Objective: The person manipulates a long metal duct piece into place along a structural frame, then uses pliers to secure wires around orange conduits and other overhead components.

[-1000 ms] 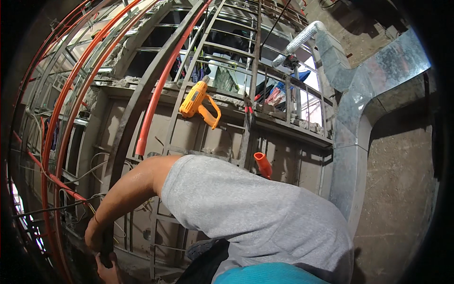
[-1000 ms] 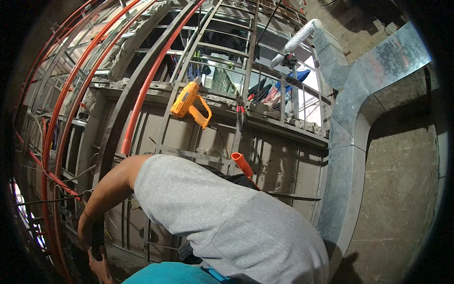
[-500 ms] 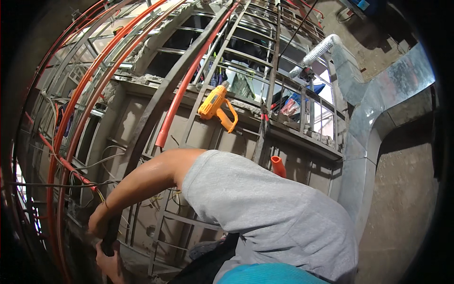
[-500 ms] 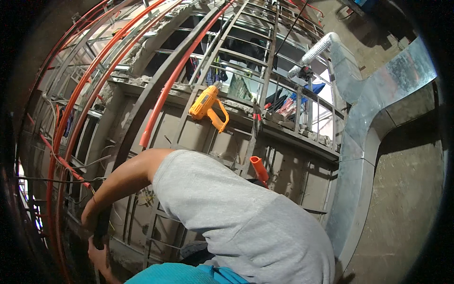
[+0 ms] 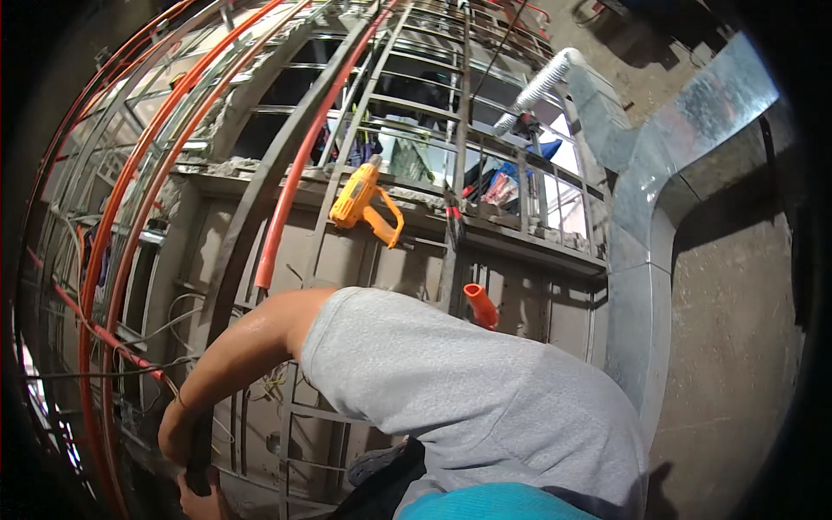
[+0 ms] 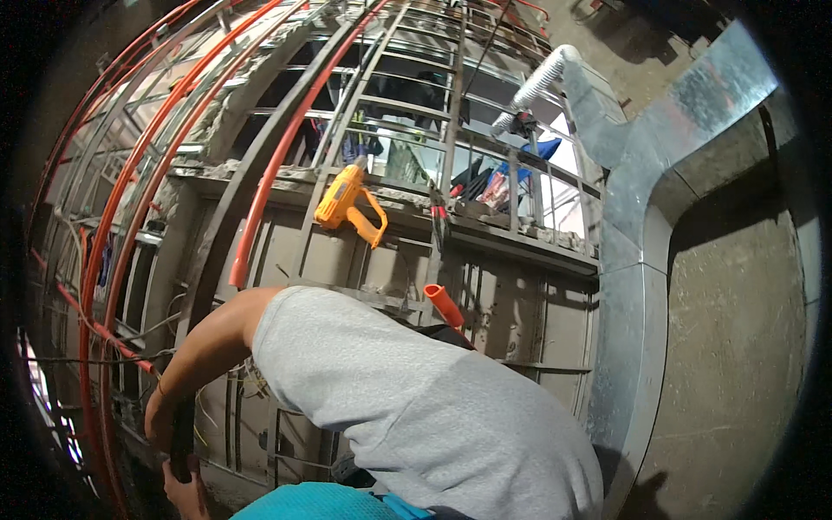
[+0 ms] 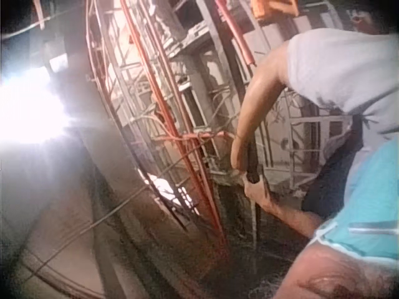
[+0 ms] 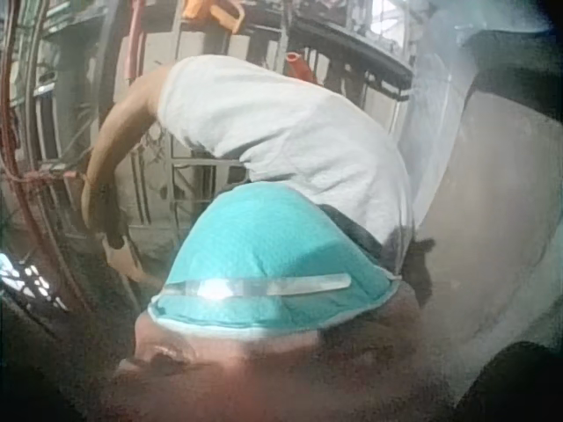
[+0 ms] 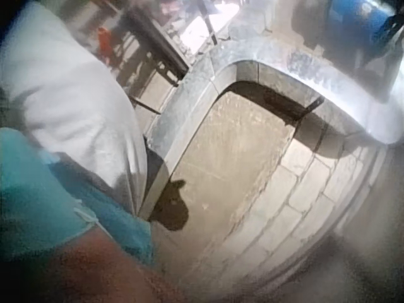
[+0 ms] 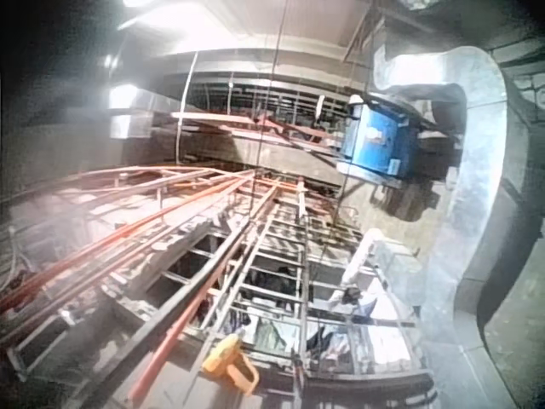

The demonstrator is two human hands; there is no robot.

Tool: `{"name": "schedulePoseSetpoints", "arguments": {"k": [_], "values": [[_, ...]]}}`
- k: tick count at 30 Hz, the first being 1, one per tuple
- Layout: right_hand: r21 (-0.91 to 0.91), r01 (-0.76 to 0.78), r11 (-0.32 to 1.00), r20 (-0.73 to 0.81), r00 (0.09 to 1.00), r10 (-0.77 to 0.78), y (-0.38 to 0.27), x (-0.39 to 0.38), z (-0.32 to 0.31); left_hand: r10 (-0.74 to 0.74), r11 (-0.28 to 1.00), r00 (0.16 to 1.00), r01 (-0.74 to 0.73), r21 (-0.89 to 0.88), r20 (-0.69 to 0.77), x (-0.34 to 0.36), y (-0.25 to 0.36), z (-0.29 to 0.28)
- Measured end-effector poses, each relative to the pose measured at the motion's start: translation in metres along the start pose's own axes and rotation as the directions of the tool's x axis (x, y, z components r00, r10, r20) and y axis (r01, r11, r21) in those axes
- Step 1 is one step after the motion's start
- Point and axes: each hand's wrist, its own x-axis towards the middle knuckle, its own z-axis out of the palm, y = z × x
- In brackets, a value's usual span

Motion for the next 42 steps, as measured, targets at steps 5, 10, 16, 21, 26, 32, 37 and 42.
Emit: {"name": "schedulePoseSetpoints", "arguments": {"k": [5,10,16,21,26,32,37,42], "values": [[0.15,-0.379,0.913,0.205,0.915,0.347,0.012,-0.009,0.011,-0.015,0.998,0.996,0.009,0.069,0.088,-0.002,0.051,-0.024],[-0.276,-0.027,0.961,0.232,0.968,0.094,0.025,0.027,0.014,-0.215,0.97,0.972,0.201,0.137,0.098,-0.013,0.051,-0.028],[-0.167,-0.295,0.941,0.283,0.9,0.332,0.06,0.024,0.031,-0.245,0.962,0.964,0.227,0.152,0.107,-0.002,0.062,-0.027],[-0.131,-0.268,0.954,0.233,0.927,0.293,0.042,0.026,0.024,-0.153,0.985,0.984,0.144,0.101,0.093,-0.005,0.041,-0.024],[-0.124,-0.267,0.956,0.212,0.934,0.289,0.036,0.015,0.018,-0.488,0.857,0.869,0.461,0.231,0.076,0.013,0.053,-0.014],[-0.137,-0.248,0.959,0.201,0.941,0.272,0.035,0.013,0.015,-0.021,0.997,0.998,0.016,0.075,0.059,-0.006,0.042,-0.022],[-0.18,-0.147,0.973,0.216,0.959,0.185,0.026,0.048,0.008,-0.915,0.287,0.345,0.921,0.264,-0.209,0.092,-0.135,0.076],[-0.256,-0.085,0.963,0.257,0.954,0.153,0.045,0.04,0.029,-0.874,0.363,0.429,0.888,0.283,-0.227,0.068,-0.09,0.073]]}}
